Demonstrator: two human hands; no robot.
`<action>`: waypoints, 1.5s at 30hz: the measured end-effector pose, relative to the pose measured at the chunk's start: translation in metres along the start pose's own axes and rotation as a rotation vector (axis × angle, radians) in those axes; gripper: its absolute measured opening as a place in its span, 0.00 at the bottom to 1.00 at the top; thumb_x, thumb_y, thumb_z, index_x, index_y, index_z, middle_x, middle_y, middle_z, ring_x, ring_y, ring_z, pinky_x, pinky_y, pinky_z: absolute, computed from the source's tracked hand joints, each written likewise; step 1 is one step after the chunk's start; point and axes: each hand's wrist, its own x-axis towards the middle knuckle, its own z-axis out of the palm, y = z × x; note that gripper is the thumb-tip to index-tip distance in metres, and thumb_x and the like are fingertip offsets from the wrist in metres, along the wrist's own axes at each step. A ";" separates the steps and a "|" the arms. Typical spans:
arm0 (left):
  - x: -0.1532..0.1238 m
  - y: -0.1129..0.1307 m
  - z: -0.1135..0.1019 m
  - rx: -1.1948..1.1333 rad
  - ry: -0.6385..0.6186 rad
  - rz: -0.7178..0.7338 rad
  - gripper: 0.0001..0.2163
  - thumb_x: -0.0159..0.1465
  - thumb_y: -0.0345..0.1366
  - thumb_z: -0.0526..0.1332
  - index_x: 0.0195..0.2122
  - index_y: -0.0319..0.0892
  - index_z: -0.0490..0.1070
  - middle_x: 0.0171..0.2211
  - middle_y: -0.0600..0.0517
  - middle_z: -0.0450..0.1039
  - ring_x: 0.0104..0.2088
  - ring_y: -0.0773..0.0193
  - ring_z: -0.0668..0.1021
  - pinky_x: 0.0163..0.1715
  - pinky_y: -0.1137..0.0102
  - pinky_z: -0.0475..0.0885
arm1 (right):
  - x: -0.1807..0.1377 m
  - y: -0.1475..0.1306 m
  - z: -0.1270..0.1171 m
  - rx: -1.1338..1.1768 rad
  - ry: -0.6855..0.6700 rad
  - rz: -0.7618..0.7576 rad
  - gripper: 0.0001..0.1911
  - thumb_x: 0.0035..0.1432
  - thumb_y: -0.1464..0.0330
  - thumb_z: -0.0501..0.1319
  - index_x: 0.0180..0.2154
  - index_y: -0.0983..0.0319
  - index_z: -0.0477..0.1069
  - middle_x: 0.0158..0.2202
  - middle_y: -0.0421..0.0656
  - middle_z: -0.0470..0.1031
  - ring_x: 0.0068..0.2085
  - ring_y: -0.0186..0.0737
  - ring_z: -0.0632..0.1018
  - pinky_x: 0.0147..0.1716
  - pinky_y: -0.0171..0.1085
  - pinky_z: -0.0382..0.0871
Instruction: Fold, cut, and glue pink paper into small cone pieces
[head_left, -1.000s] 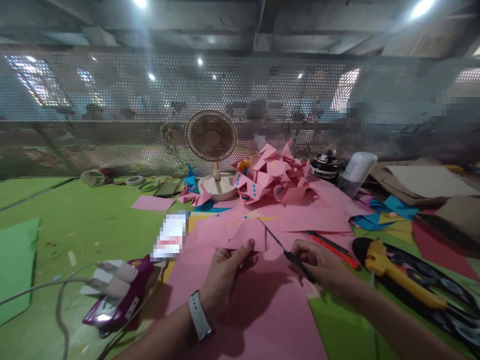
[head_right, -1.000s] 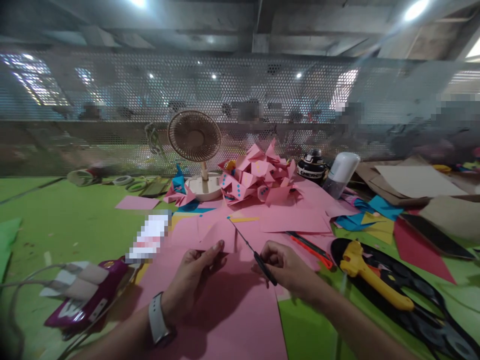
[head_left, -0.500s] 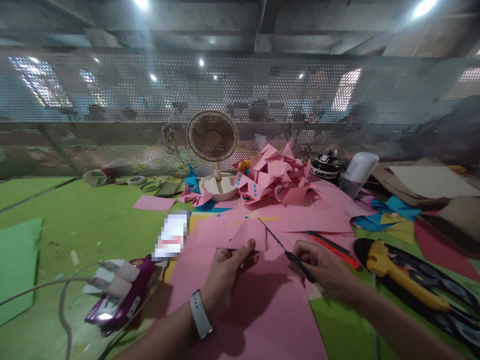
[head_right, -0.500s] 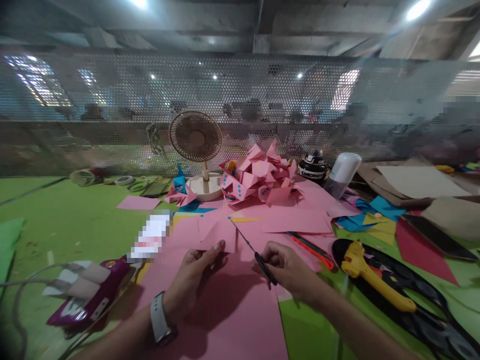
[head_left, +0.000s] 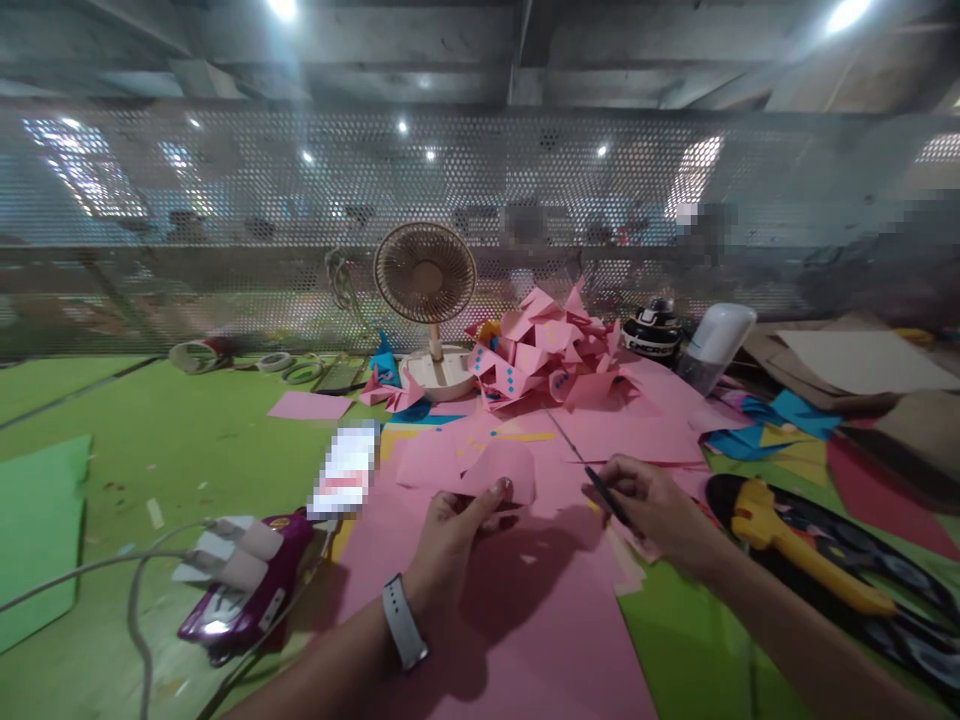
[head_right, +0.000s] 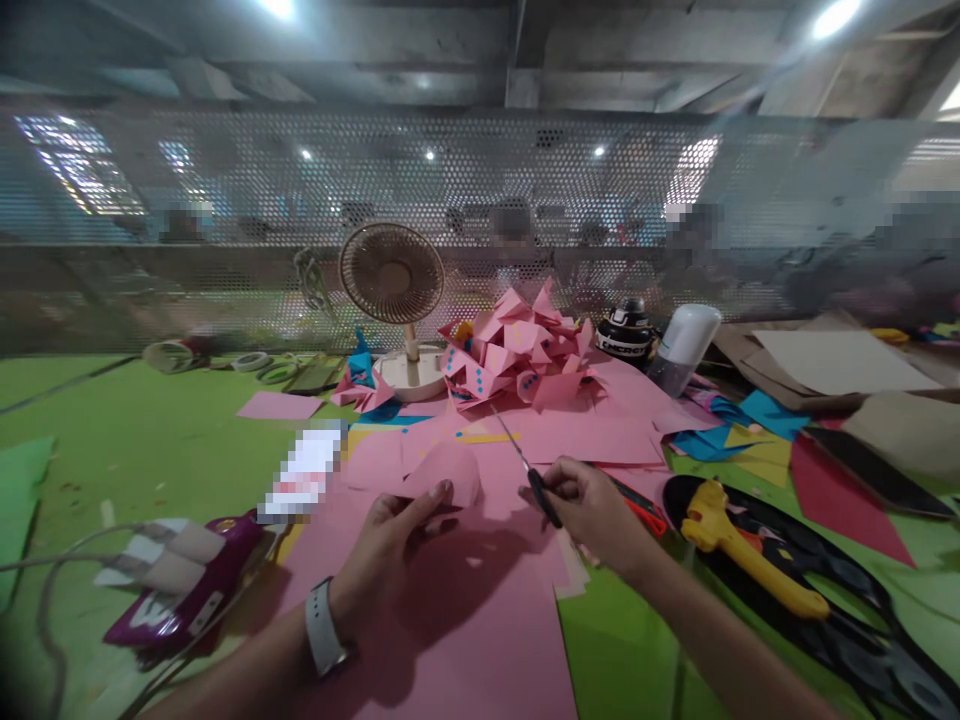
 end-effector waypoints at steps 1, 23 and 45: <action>0.000 0.000 -0.001 0.022 0.000 0.008 0.12 0.50 0.40 0.69 0.28 0.34 0.78 0.29 0.45 0.77 0.31 0.63 0.78 0.33 0.72 0.74 | 0.003 0.004 -0.007 -0.089 0.039 -0.018 0.19 0.48 0.51 0.61 0.28 0.60 0.63 0.21 0.37 0.70 0.18 0.30 0.65 0.15 0.29 0.53; -0.007 0.027 -0.016 0.632 -0.474 0.462 0.09 0.58 0.32 0.52 0.31 0.37 0.70 0.27 0.50 0.72 0.27 0.65 0.72 0.29 0.71 0.66 | 0.031 0.030 -0.073 -0.848 0.186 0.041 0.15 0.48 0.56 0.58 0.25 0.60 0.74 0.26 0.42 0.77 0.28 0.39 0.74 0.23 0.33 0.56; -0.016 0.068 -0.008 1.784 -0.547 0.887 0.03 0.54 0.30 0.57 0.25 0.41 0.69 0.26 0.51 0.66 0.31 0.62 0.68 0.38 0.65 0.62 | -0.008 0.001 0.001 -0.644 0.011 -0.941 0.05 0.58 0.66 0.59 0.33 0.59 0.73 0.54 0.46 0.67 0.58 0.46 0.63 0.56 0.51 0.56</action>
